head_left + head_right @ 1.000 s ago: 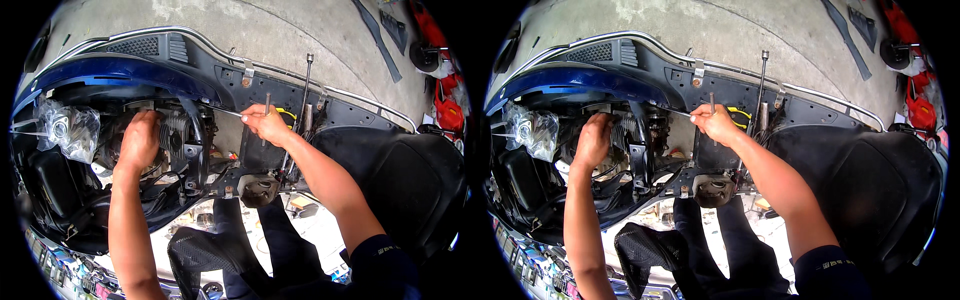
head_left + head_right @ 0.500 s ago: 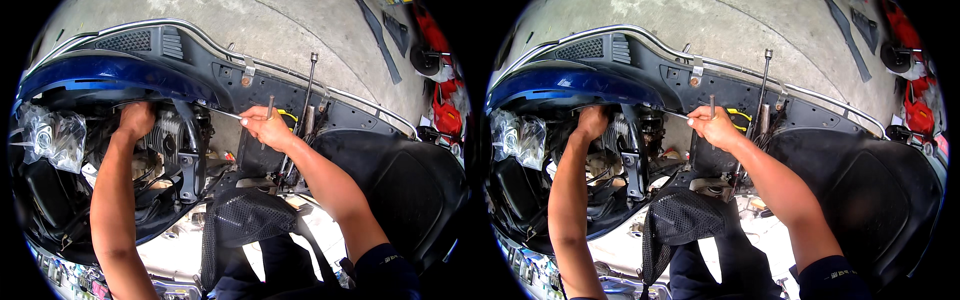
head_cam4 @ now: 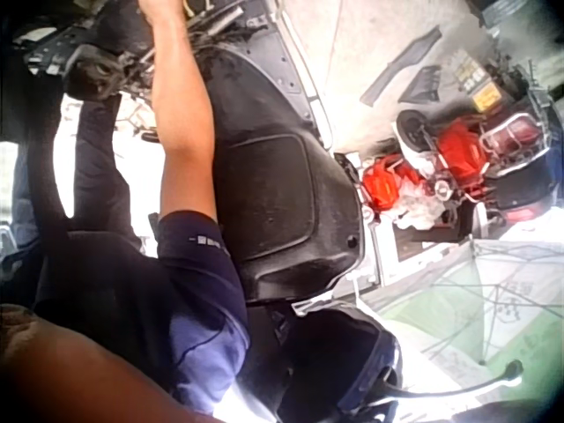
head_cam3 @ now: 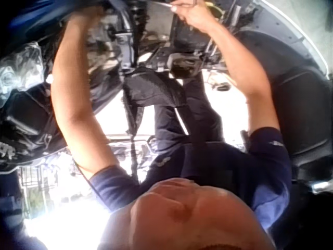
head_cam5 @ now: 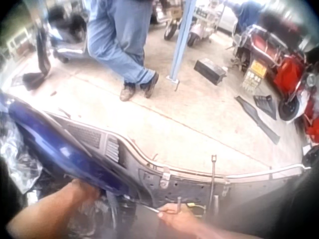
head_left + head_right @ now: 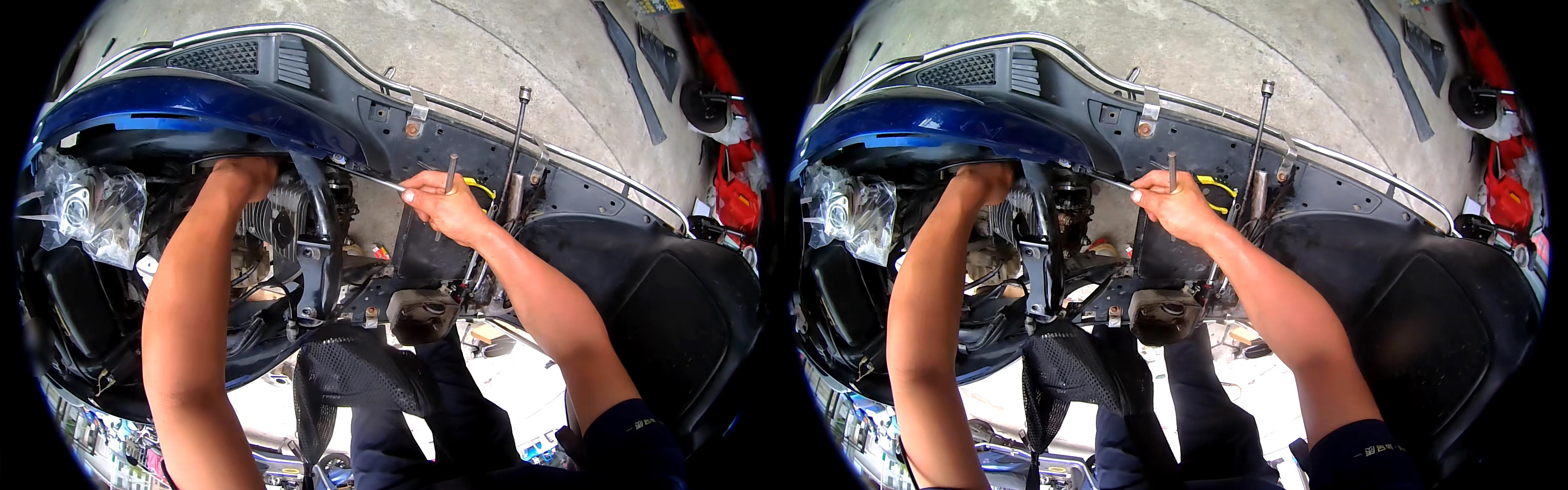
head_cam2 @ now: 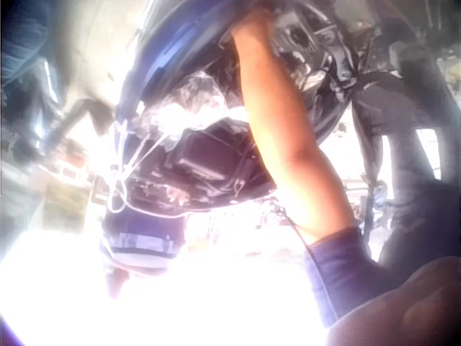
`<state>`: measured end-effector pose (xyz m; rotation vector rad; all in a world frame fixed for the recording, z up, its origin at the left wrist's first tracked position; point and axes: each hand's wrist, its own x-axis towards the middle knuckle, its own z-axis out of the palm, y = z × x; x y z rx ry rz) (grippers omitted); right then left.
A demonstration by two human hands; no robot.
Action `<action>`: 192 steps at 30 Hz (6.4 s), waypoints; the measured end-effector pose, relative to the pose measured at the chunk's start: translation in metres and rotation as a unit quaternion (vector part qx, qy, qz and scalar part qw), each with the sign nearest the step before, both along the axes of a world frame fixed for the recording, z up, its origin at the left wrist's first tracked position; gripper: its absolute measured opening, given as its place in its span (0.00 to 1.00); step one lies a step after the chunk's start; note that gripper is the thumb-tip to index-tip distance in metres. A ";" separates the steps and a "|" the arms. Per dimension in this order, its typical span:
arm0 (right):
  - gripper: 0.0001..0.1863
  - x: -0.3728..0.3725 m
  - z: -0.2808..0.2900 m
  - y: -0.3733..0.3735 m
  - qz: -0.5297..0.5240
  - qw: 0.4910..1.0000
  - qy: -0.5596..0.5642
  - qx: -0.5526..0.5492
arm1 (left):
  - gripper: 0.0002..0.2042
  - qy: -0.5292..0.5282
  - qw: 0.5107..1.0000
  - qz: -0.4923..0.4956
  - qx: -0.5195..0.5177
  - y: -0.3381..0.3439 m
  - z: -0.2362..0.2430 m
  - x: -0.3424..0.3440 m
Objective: The person works on a scooter engine, using a wrench to tighten bolts on the cylinder head and then installing a metal cover plate. The person uses a socket wrench to secure the plate in place.
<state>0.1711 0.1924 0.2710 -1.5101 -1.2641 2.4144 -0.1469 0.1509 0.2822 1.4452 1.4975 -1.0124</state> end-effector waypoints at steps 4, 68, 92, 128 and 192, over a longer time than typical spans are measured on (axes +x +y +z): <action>0.09 -0.004 0.005 0.002 0.019 1.000 -0.016 0.008 | 0.31 0.042 0.996 -0.065 0.048 -0.001 0.001 0.009; 0.09 0.001 -0.009 -0.011 -0.007 0.996 -0.034 0.081 | 0.16 -0.011 0.930 0.231 0.287 -0.048 -0.015 -0.013; 0.06 -0.025 0.035 0.008 -0.136 0.957 -0.111 -0.231 | 0.04 -0.355 0.563 0.642 0.381 -0.105 0.111 0.233; 0.06 -0.002 0.013 -0.002 -0.117 0.974 -0.043 -0.191 | 0.14 -0.338 -0.138 0.902 0.229 -0.104 -0.043 0.257; 0.07 -0.002 0.011 0.010 -0.066 0.981 -0.077 -0.166 | 0.13 -0.370 -0.339 0.851 0.156 -0.101 -0.087 0.242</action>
